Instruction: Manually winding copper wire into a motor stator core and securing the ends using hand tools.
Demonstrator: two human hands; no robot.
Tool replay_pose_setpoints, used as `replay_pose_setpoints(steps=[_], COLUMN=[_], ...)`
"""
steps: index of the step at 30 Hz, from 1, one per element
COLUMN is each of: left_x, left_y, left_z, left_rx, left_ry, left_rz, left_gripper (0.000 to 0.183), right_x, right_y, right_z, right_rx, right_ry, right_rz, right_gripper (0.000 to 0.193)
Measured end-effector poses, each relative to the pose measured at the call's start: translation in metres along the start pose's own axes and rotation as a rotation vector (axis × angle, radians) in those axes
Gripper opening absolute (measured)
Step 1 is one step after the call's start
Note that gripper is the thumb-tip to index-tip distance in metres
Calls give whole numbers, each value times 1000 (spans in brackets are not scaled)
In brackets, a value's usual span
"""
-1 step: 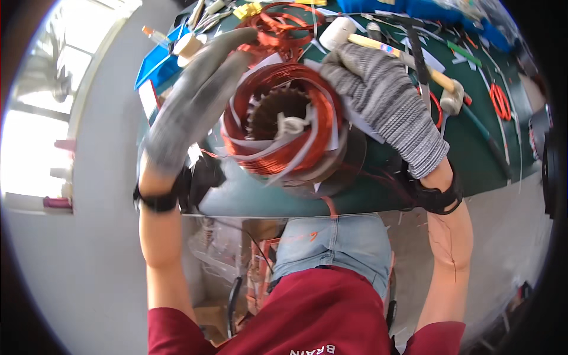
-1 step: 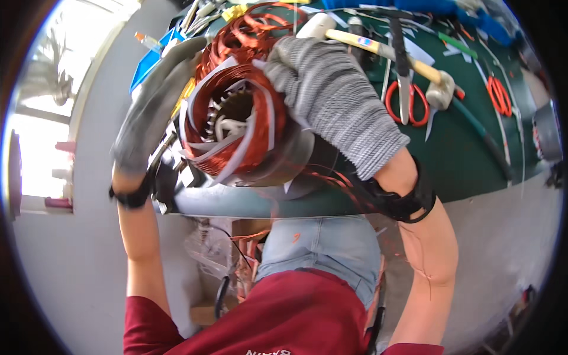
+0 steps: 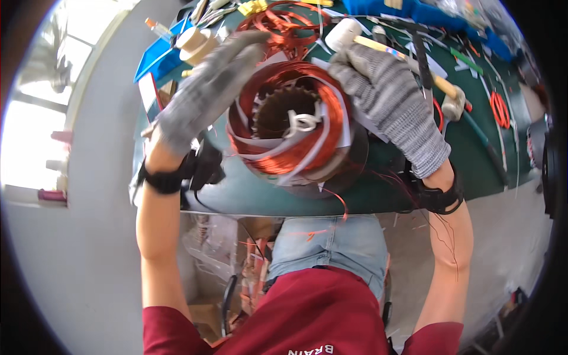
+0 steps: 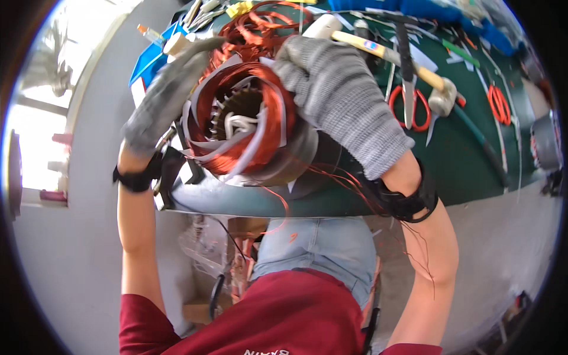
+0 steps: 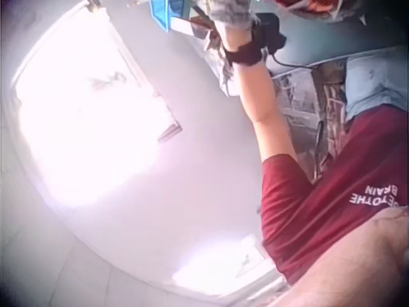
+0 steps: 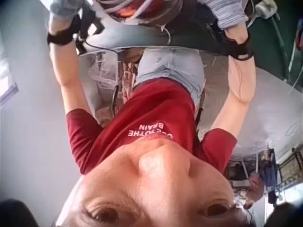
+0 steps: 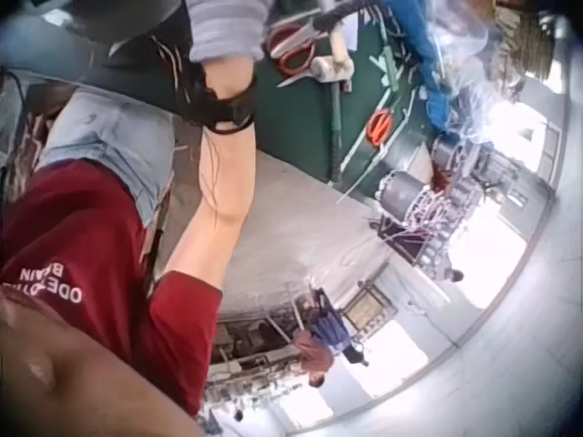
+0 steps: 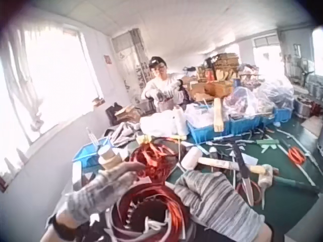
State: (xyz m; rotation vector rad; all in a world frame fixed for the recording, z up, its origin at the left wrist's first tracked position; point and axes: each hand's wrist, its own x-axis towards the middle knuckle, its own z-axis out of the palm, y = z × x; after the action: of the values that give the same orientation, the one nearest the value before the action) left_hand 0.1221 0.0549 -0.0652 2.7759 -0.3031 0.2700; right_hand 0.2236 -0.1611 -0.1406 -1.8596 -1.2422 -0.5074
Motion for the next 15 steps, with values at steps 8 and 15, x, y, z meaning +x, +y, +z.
replay_pose_setpoints(steps=[8, 15], left_x=[3, -15], left_y=[-27, -51], left_z=[42, 54], left_rx=[-22, 273], left_ry=[144, 179], left_rz=[253, 557], left_gripper=[30, 49], right_x=[14, 11], right_y=[10, -2], right_z=[-2, -6], right_rx=[203, 94], right_ry=[-142, -160], right_rz=[147, 196], right_gripper=[16, 17])
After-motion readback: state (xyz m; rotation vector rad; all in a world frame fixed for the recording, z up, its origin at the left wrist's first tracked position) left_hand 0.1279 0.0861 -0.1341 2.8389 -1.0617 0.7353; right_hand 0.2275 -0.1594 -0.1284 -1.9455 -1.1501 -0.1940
